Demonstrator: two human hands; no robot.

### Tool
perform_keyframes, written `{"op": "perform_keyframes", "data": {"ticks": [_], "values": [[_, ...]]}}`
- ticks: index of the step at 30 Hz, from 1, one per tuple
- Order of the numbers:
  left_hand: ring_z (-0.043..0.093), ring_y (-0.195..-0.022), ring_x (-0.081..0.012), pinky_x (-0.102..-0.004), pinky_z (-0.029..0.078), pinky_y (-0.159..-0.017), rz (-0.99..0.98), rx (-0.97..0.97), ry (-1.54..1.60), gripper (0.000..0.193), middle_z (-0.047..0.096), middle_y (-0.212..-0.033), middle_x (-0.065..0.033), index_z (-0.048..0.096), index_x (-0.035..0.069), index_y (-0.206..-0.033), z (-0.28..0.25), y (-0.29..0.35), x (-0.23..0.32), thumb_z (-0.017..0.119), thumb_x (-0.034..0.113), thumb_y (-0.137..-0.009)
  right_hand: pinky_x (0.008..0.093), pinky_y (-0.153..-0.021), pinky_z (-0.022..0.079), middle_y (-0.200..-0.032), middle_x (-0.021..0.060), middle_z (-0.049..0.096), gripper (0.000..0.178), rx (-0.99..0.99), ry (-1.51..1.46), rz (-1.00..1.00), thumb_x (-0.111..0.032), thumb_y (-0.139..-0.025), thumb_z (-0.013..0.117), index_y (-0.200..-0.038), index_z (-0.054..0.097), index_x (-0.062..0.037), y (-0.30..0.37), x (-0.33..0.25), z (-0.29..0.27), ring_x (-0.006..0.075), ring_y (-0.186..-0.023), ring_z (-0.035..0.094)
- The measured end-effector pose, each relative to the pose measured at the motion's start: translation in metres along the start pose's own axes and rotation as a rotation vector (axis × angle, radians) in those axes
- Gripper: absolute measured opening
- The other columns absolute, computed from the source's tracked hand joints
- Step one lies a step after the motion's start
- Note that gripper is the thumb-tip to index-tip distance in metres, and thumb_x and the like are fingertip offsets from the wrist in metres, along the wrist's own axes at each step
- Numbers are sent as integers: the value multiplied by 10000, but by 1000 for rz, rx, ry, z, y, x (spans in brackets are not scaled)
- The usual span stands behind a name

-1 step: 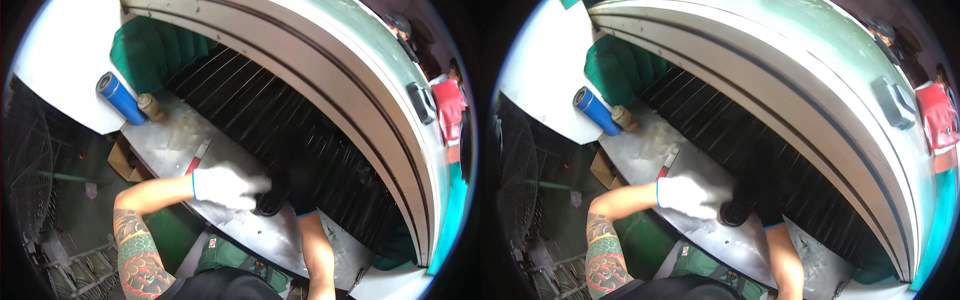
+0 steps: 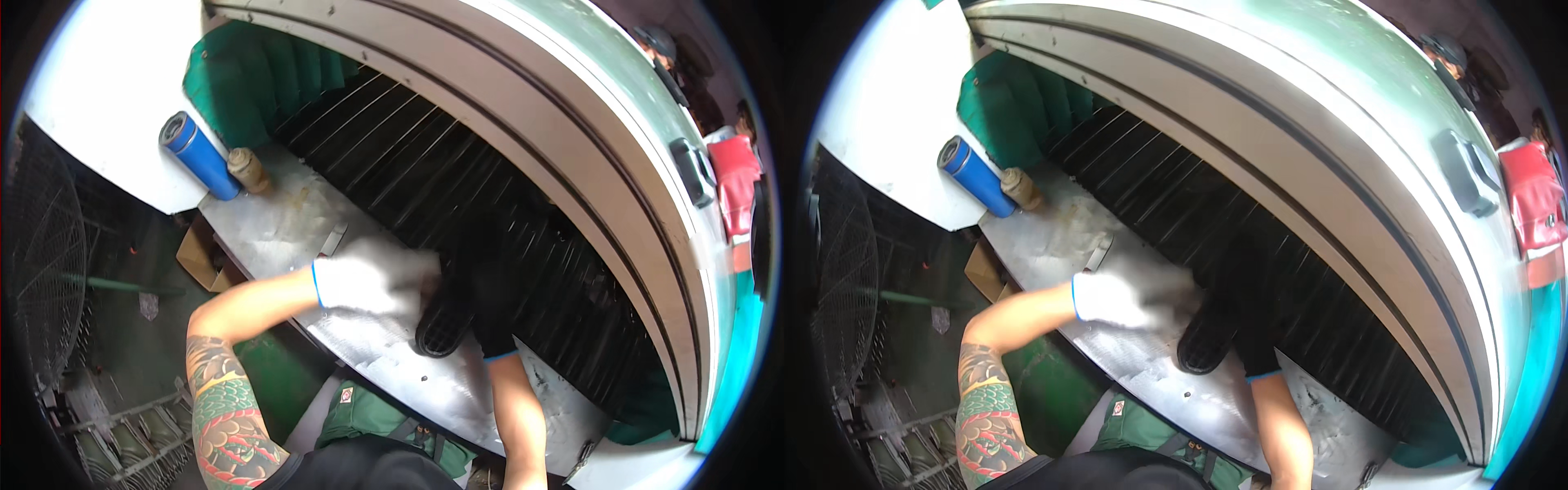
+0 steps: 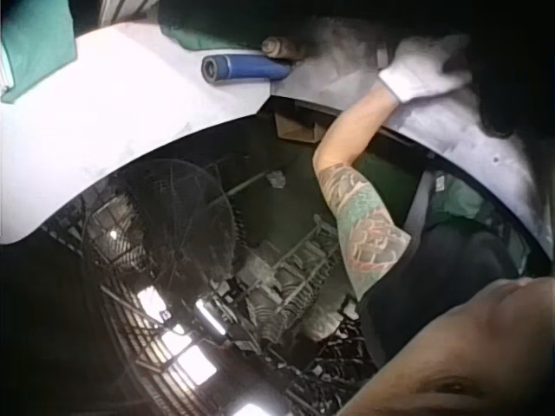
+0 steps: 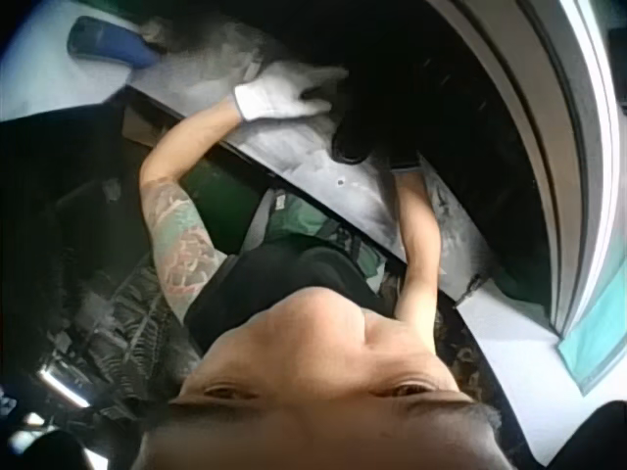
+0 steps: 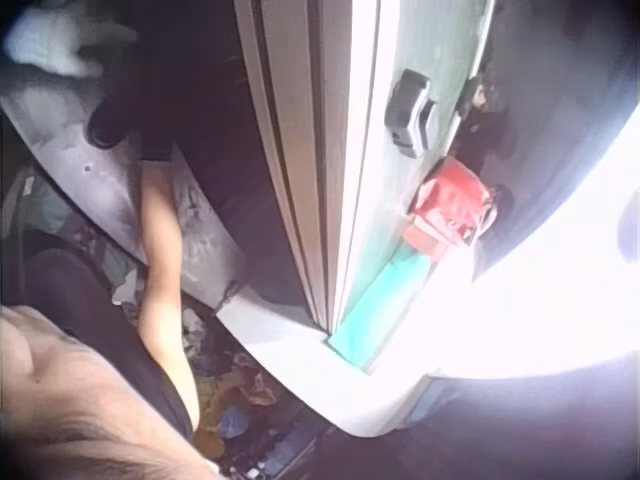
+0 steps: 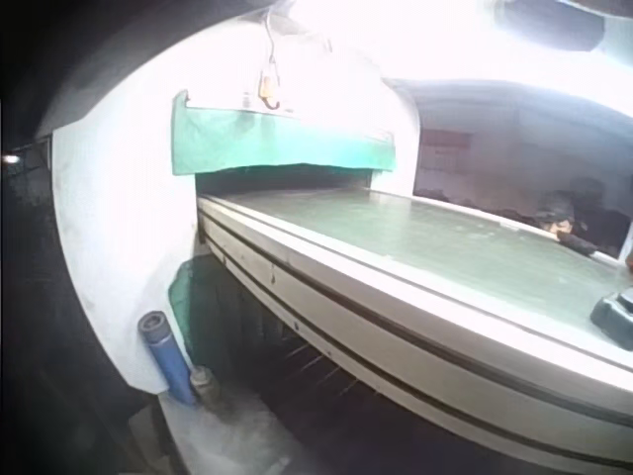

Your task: The person cleans a pair of black shoes using a white cloth and a green sponge. They wipe the exterior and interior of the first shoe, then place it on a metal rack. They repeat the cleaning process on the second shoe, wiping the sole and upper parts before placing it on the rack.

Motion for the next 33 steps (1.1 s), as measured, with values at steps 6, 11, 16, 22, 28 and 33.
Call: {"op": "perform_keyframes", "data": {"ticks": [6,11,16,22,28,33], "values": [[600,-1291,-481,-540,507,-1075,-947,1308,-304,653,544,-1446,-356,496,4,-1446,-190,29,-231,669,317,-900,522,-1043,519,-1350,241,654,469,-94,2,41,-272,-1038,602,-1399,608,28,57,0,8,396,-1197,645],[644,-1277,-406,-460,517,-1089,-1062,1015,-381,699,627,-1422,-279,502,-33,-1482,-264,8,-324,614,283,-869,512,-1043,521,-1349,231,657,457,-129,44,47,-264,-1047,588,-1399,611,26,63,0,10,383,-1193,648],[712,-1120,-347,-495,585,-932,-689,860,-829,590,694,-1295,-209,551,-50,-1407,-245,-114,-314,602,202,-875,501,-1044,522,-1348,221,661,445,-139,101,83,-257,-1056,574,-1400,613,24,74,-9,1,369,-1188,652],[703,-1119,-347,-501,582,-926,-975,798,-958,531,687,-1312,-192,576,-2,-1394,-268,-91,-363,590,215,-909,489,-1045,524,-1347,210,665,432,-177,127,104,-248,-1067,557,-1400,615,22,73,-12,6,353,-1183,656],[690,-1151,-347,-493,573,-951,-1051,754,-766,500,680,-1334,-184,589,40,-1399,-306,-57,-413,575,235,-939,477,-1046,526,-1346,198,669,420,-196,160,153,-239,-1078,540,-1400,618,20,73,-16,7,337,-1177,661],[679,-1178,-346,-486,565,-972,-1064,740,-680,476,674,-1352,-178,600,74,-1403,-327,-50,-430,563,252,-964,467,-1047,527,-1345,188,673,411,-211,173,163,-231,-1087,526,-1400,620,18,72,-18,8,323,-1173,664]]}}
Point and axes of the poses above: each hand's wrist, its own y-axis away from the middle knuckle, its own z-axis out of the palm, x = y × z, the point moved 6 cm from there along -y, towards the middle knuckle
